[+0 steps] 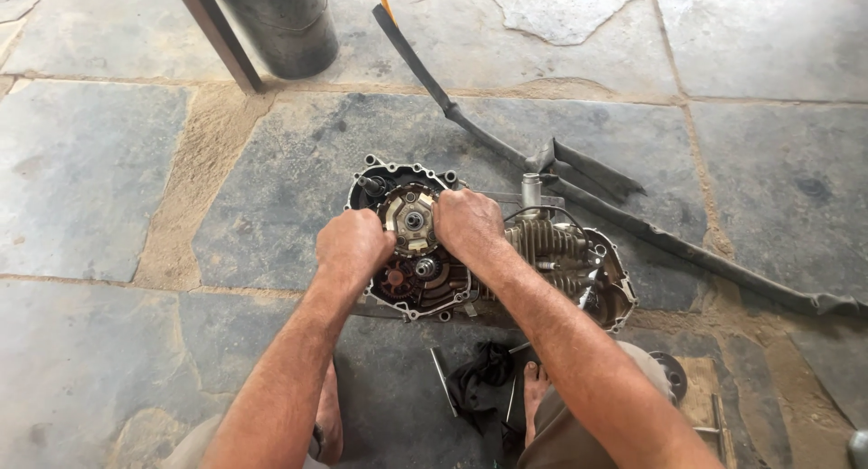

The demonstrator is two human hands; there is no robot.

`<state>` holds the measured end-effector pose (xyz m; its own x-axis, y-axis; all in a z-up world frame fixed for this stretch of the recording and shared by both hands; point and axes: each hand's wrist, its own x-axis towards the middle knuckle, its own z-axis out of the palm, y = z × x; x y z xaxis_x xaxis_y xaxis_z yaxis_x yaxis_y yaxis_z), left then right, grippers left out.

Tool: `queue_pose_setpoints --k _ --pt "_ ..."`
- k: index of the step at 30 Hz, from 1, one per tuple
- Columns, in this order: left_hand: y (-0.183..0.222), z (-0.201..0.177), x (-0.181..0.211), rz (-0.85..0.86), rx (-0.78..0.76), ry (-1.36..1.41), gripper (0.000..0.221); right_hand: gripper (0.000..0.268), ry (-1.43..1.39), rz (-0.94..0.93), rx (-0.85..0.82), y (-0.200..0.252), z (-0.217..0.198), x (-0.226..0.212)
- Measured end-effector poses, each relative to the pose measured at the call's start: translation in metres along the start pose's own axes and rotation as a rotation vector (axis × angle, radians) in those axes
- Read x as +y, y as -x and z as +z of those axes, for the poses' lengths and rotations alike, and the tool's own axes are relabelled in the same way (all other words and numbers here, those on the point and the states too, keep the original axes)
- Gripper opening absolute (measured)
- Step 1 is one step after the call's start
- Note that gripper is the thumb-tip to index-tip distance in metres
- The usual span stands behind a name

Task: The person works on a motorcycle engine by hand, pulling out and rotating the clutch assembly and internal gears. They point to various internal components before reinserting the gear and clutch assembly into the engine casing.

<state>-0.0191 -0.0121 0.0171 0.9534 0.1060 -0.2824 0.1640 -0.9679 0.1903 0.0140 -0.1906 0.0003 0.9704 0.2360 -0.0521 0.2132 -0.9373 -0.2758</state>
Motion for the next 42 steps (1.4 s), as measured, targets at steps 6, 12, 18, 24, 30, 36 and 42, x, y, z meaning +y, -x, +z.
queue_pose_setpoints --k 6,12,18,24,30,36,42 --pt "-0.008 -0.017 -0.003 0.027 0.102 0.081 0.05 0.054 -0.015 0.114 -0.128 0.013 -0.029 -0.011" --pt "-0.041 0.014 -0.015 0.044 0.078 0.258 0.038 0.053 -0.03 0.166 -0.209 0.01 -0.011 -0.002" --pt "-0.033 0.009 -0.008 0.087 0.161 0.187 0.026 0.04 -0.078 0.155 -0.159 0.012 -0.003 0.001" --pt "-0.037 0.013 -0.009 0.121 0.261 0.154 0.021 0.032 -0.05 0.113 -0.115 0.01 -0.006 -0.001" --pt "-0.028 -0.003 -0.006 0.107 0.206 0.126 0.021 0.036 -0.047 0.113 -0.178 0.017 -0.019 -0.007" --pt "-0.028 -0.002 -0.007 0.071 0.143 0.071 0.02 0.039 -0.039 0.086 -0.14 0.016 -0.019 -0.006" --pt "-0.018 -0.01 -0.004 0.019 0.037 0.058 0.021 0.041 0.003 0.057 -0.102 0.007 -0.015 -0.006"
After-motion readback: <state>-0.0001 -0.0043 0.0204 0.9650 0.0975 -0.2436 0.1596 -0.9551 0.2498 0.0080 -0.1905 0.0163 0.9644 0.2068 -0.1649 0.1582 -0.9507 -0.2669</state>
